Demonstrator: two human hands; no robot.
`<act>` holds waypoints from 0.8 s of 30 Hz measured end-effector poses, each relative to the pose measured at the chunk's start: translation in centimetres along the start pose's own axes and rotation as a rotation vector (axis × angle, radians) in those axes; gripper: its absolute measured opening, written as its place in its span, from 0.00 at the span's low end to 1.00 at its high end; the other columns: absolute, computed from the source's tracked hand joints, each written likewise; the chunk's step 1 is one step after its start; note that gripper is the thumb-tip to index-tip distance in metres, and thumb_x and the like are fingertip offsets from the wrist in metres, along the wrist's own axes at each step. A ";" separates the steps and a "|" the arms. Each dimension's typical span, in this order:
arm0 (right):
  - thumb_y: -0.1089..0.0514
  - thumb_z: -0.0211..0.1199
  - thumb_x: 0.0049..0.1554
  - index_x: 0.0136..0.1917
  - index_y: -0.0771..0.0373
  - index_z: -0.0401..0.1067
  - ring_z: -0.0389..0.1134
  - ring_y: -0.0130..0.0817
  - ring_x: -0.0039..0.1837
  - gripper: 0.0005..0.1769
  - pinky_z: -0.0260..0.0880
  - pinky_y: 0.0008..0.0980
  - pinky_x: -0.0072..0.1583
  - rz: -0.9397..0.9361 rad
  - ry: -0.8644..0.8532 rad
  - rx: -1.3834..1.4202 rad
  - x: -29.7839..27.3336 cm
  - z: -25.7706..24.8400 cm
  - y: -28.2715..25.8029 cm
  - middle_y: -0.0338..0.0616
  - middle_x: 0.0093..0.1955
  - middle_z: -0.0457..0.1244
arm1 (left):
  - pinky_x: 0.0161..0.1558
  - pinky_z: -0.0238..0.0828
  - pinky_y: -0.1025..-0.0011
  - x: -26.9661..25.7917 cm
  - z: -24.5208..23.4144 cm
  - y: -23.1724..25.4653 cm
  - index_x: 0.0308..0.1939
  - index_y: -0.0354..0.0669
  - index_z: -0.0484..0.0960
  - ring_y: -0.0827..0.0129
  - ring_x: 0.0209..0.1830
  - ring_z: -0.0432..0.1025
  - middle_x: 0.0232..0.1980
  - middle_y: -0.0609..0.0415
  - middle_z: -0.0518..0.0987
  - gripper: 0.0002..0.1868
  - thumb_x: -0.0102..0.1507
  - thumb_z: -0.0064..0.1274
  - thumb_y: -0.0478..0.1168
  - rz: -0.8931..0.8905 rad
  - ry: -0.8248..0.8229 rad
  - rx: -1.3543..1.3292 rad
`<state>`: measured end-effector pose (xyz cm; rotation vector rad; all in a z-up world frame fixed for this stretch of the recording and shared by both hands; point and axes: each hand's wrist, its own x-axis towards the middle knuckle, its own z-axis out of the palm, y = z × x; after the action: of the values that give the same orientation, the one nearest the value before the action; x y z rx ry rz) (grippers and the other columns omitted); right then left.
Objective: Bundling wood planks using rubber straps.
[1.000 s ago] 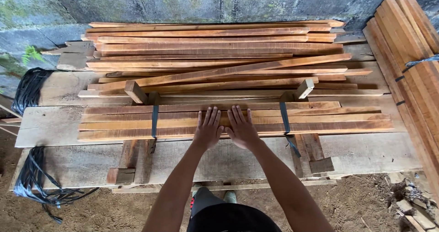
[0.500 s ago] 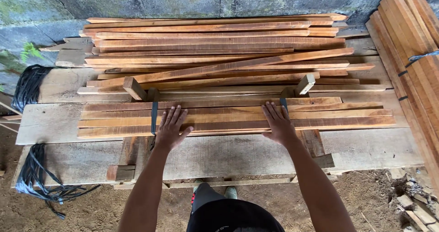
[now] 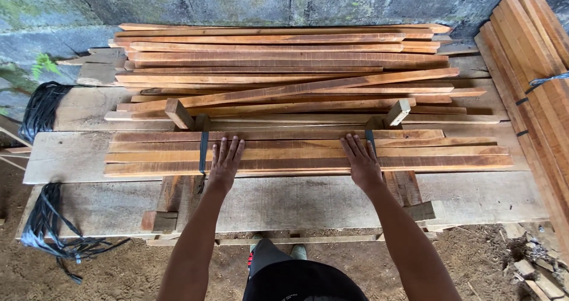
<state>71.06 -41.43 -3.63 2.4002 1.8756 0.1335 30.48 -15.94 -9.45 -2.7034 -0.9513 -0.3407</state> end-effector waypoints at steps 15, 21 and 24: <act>0.62 0.70 0.52 0.84 0.43 0.49 0.46 0.42 0.85 0.52 0.49 0.46 0.81 -0.053 -0.164 0.087 -0.1 -3.5 1.7 0.39 0.86 0.48 | 0.77 0.48 0.39 0.1 -1.7 -2.8 0.85 0.50 0.43 0.40 0.82 0.50 0.84 0.43 0.51 0.62 0.53 0.64 0.27 0.065 -0.402 -0.137; 0.58 0.63 0.51 0.79 0.41 0.59 0.67 0.48 0.72 0.43 0.73 0.56 0.65 0.003 -0.330 0.080 -0.9 -8.1 1.5 0.32 0.77 0.60 | 0.71 0.67 0.50 0.5 -5.8 -4.7 0.79 0.54 0.56 0.51 0.76 0.64 0.76 0.50 0.67 0.44 0.61 0.57 0.34 0.114 -0.547 -0.097; 0.56 0.63 0.50 0.71 0.41 0.70 0.74 0.54 0.62 0.34 0.75 0.56 0.61 0.079 -0.340 0.118 -0.5 -8.4 2.3 0.40 0.64 0.71 | 0.50 0.81 0.48 0.7 0.9 -7.3 0.64 0.61 0.72 0.48 0.49 0.81 0.57 0.57 0.79 0.31 0.56 0.57 0.46 0.091 -0.441 -0.102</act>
<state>72.08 -42.28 5.01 2.3846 1.6774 -0.3663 26.44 -9.72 -8.95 -2.9681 -0.9300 0.2439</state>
